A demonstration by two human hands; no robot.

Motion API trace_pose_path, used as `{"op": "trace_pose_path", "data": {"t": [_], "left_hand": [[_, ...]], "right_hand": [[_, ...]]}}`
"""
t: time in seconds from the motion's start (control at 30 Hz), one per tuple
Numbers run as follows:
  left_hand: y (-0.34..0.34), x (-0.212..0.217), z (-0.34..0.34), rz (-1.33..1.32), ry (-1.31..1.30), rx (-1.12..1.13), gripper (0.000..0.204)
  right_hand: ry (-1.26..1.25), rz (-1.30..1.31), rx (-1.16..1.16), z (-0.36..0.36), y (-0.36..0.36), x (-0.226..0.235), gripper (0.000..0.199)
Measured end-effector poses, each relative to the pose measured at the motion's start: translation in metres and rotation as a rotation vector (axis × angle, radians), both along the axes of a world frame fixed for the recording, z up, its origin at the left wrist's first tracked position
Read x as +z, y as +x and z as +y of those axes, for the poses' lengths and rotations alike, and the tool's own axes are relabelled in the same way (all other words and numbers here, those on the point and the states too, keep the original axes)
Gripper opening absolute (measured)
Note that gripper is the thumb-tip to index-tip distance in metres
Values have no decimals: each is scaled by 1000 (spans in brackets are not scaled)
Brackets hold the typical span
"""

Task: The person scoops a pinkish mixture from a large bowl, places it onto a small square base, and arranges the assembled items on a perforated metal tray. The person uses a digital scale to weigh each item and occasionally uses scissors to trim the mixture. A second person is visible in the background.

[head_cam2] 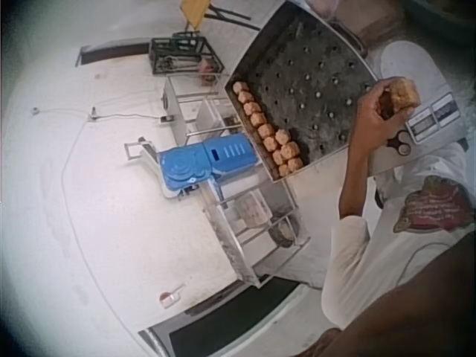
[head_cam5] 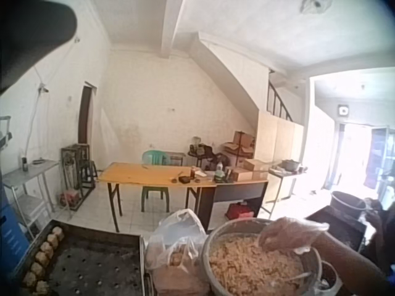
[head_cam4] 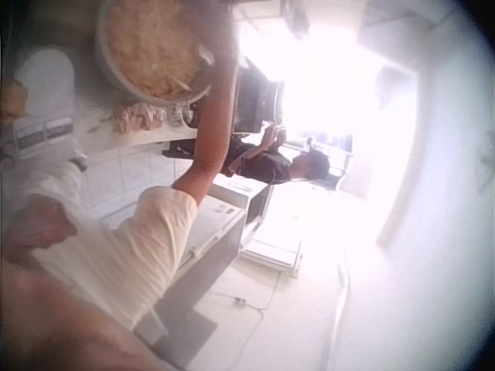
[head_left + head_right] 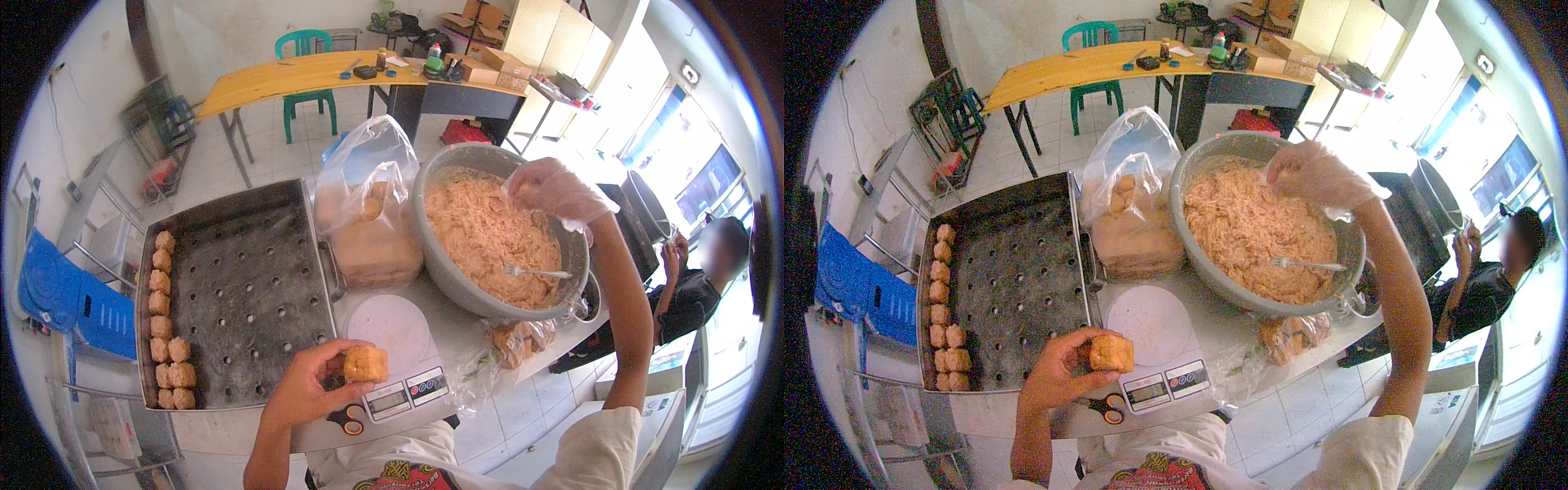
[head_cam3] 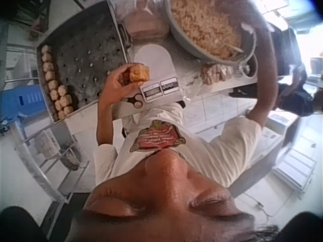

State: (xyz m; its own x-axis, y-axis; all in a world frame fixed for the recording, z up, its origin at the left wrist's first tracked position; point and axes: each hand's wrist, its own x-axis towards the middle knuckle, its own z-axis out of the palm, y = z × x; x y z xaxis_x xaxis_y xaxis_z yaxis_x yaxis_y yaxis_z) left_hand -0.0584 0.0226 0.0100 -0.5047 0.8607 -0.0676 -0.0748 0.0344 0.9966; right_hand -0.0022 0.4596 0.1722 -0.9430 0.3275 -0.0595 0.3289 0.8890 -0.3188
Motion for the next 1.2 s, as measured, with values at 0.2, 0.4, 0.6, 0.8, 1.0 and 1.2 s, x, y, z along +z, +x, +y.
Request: {"op": "trace_pose_path", "data": {"t": [0.2,0.4,0.6,0.8,1.0,1.2], "left_hand": [[1,0,-2,-3,1,13,52],[0,-3,0,-8,-7,3,52],[1,-3,-1,-14,-3,4,52],[0,-7,-1,-15,-3,5,54],[1,3,-1,-26,-34,6,54],[2,0,1,-14,33,21,52]], "right_hand": [[-354,158,26,11,-3,-22,11],[3,-251,27,19,2,-97,23],[165,-591,128,17,0,-61,49],[-124,-664,80,15,8,-12,76],[-339,-273,-49,-1,24,26,59],[-796,-48,129,7,29,1,37]]}}
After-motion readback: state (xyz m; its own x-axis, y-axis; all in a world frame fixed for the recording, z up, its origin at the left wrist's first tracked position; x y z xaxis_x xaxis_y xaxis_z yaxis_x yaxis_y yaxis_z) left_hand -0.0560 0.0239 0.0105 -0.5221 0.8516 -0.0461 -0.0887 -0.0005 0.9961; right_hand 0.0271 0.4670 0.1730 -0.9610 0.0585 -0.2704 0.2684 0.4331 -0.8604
